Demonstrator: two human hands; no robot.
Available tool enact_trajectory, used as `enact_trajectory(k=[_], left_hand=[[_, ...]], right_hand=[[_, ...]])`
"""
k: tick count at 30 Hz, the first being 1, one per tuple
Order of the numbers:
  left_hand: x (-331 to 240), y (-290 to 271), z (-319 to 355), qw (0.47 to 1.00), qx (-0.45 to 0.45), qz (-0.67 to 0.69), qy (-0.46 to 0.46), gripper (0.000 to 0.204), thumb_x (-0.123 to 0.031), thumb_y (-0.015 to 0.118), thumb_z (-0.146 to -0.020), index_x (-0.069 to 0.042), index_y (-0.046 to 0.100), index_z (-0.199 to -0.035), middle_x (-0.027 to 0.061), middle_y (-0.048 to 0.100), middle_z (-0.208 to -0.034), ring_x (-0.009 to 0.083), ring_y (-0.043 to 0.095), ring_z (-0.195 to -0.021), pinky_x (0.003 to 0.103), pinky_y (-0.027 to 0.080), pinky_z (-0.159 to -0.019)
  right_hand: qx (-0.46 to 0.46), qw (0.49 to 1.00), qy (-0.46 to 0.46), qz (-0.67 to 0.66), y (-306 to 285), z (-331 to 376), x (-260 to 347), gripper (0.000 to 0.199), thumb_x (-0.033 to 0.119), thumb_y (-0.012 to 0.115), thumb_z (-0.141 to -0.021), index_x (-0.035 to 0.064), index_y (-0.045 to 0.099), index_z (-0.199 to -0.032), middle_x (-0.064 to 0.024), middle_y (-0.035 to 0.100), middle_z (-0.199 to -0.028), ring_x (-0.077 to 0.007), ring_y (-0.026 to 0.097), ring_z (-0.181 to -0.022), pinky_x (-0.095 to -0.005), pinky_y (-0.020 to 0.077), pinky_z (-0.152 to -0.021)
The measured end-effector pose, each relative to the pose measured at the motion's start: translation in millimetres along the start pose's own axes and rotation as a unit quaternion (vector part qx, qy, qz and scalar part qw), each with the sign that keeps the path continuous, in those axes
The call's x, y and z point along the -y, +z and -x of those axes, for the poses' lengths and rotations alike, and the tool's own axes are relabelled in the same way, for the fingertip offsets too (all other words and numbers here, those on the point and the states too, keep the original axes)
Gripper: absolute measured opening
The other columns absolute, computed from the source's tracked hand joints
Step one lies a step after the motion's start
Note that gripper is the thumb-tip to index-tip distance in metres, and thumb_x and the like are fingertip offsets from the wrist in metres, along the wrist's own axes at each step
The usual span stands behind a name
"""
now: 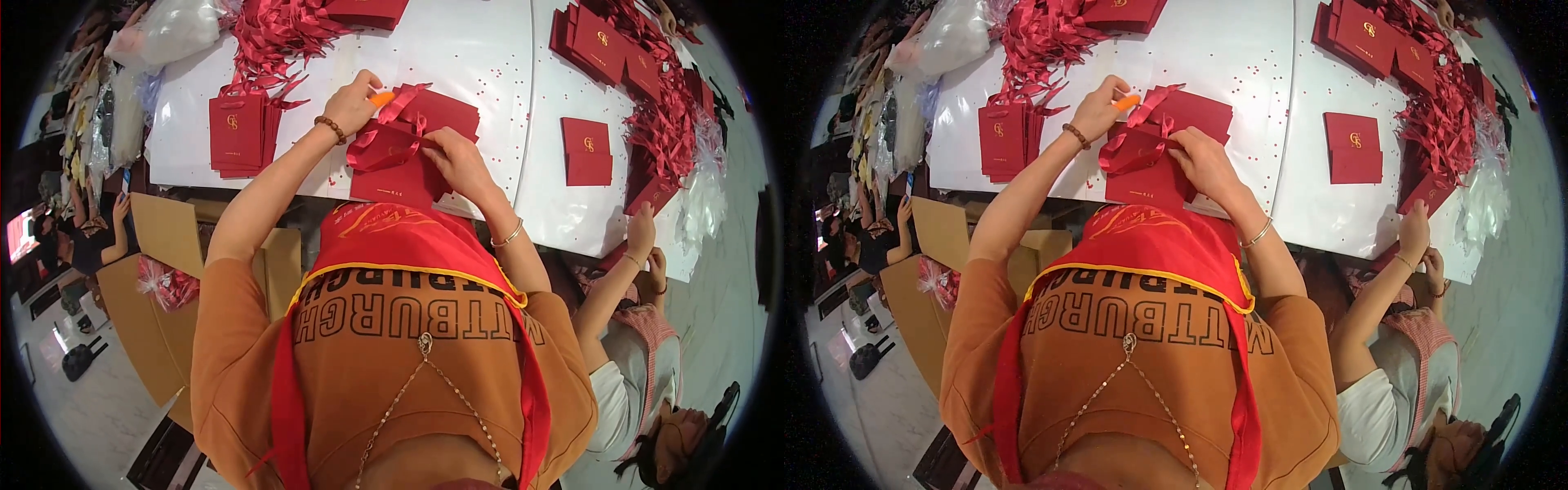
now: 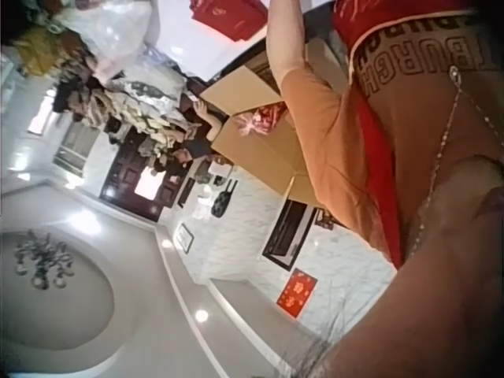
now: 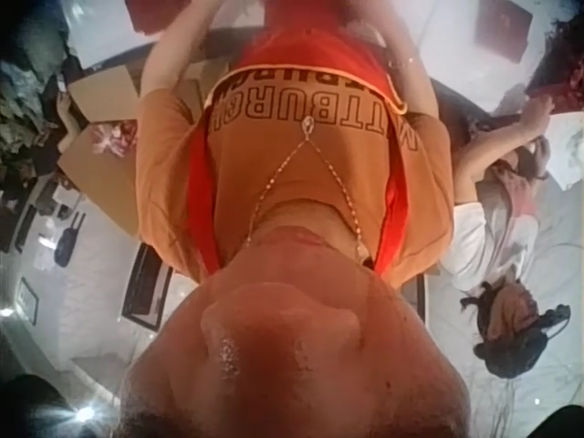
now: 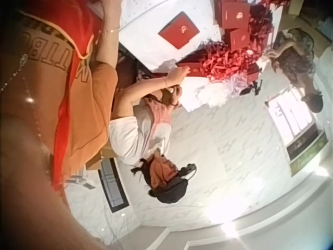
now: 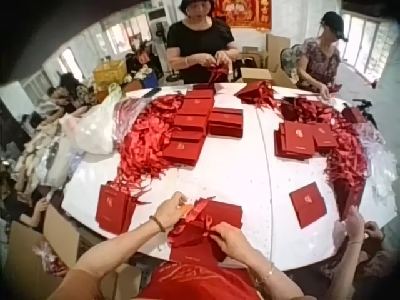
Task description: Tying decorative ribbons on small red gift bags and trimming them with scissors.
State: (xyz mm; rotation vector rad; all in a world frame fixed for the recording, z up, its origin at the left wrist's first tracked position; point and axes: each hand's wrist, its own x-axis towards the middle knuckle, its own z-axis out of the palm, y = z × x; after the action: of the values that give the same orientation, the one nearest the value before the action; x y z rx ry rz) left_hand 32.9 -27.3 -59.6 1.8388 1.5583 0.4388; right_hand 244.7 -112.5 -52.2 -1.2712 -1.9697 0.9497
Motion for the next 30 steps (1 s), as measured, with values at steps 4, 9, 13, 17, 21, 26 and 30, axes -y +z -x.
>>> enact_trajectory(k=[4, 9, 13, 17, 21, 26, 30], left_hand=[[5, 5, -1, 0.983, 0.089, 0.156, -0.028, 0.037, -0.017, 0.065, -0.076, -0.008, 0.051, -0.11, 0.0105, 0.064, -0.08, 0.0197, 0.061, -0.071, 0.03, 0.047, -0.063], [-10, -2, 12, 0.987, 0.011, 0.151, 0.057, 0.032, -0.008, 0.058, -0.079, -0.01, 0.054, -0.112, 0.0057, 0.056, -0.07, 0.0146, 0.053, -0.06, 0.027, 0.044, -0.058], [-21, 5, 13, 0.978, 0.055, 0.191, 0.065, 0.022, -0.011, 0.056, -0.084, -0.009, 0.059, -0.105, 0.0012, 0.056, -0.072, 0.0074, 0.051, -0.059, 0.021, 0.042, -0.052], [-30, 6, 1, 0.99, 0.116, 0.03, 0.071, 0.028, -0.032, 0.059, -0.081, -0.004, 0.066, -0.082, 0.0079, 0.065, -0.072, 0.0157, 0.058, -0.063, 0.03, 0.045, -0.059], [-36, 12, -2, 0.978, 0.183, -0.034, 0.09, 0.029, -0.031, 0.061, -0.079, -0.002, 0.061, -0.075, 0.0078, 0.063, -0.069, 0.0168, 0.056, -0.06, 0.03, 0.043, -0.057], [-32, 8, 1, 0.981, 0.178, 0.046, 0.055, 0.03, -0.029, 0.06, -0.08, -0.001, 0.058, -0.071, 0.0058, 0.055, -0.06, 0.0145, 0.047, -0.054, 0.03, 0.039, -0.052], [-14, 4, -21, 0.993, 0.098, 0.043, 0.048, 0.026, -0.027, 0.057, -0.084, -0.003, 0.058, -0.074, 0.0029, 0.052, -0.057, 0.011, 0.045, -0.05, 0.027, 0.036, -0.047]], right_hand=[[0.008, 1.0, -0.004, -0.003, 0, -1, 2, 0.016, 0.008, 0.059, -0.079, 0.0022, 0.056, -0.093, -0.0135, 0.055, -0.082, -0.0316, 0.055, -0.075, -0.0374, 0.0452, -0.065], [0.009, 1.0, 0.024, 0.002, -3, -1, -1, 0.016, 0.009, 0.059, -0.079, 0.0018, 0.056, -0.094, -0.0142, 0.055, -0.084, -0.0323, 0.055, -0.076, -0.0379, 0.0451, -0.065], [0.018, 1.0, 0.022, 0.0, -2, -1, 0, 0.017, 0.009, 0.058, -0.079, 0.0018, 0.056, -0.094, -0.0147, 0.055, -0.084, -0.0327, 0.055, -0.076, -0.0381, 0.0451, -0.066], [0.031, 0.999, 0.02, 0.005, 0, -2, 3, 0.017, 0.008, 0.06, -0.078, 0.003, 0.057, -0.094, -0.0131, 0.055, -0.088, -0.0323, 0.054, -0.082, -0.0383, 0.0447, -0.07], [-0.012, 0.996, -0.03, 0.081, 7, -2, 4, 0.019, 0.009, 0.063, -0.077, 0.0029, 0.057, -0.094, -0.0115, 0.055, -0.093, -0.0299, 0.052, -0.088, -0.0362, 0.0428, -0.074], [-0.087, 0.994, 0.009, -0.071, 20, 4, 7, 0.046, 0.004, 0.066, -0.073, 0.0061, 0.045, -0.114, -0.0136, 0.053, -0.105, -0.0249, 0.054, -0.092, -0.033, 0.0421, -0.079], [-0.013, 0.987, 0.063, -0.145, 25, 6, 11, 0.057, 0.002, 0.065, -0.074, 0.0079, 0.034, -0.122, -0.0125, 0.056, -0.087, -0.0176, 0.051, -0.061, -0.0287, 0.0424, -0.06]])
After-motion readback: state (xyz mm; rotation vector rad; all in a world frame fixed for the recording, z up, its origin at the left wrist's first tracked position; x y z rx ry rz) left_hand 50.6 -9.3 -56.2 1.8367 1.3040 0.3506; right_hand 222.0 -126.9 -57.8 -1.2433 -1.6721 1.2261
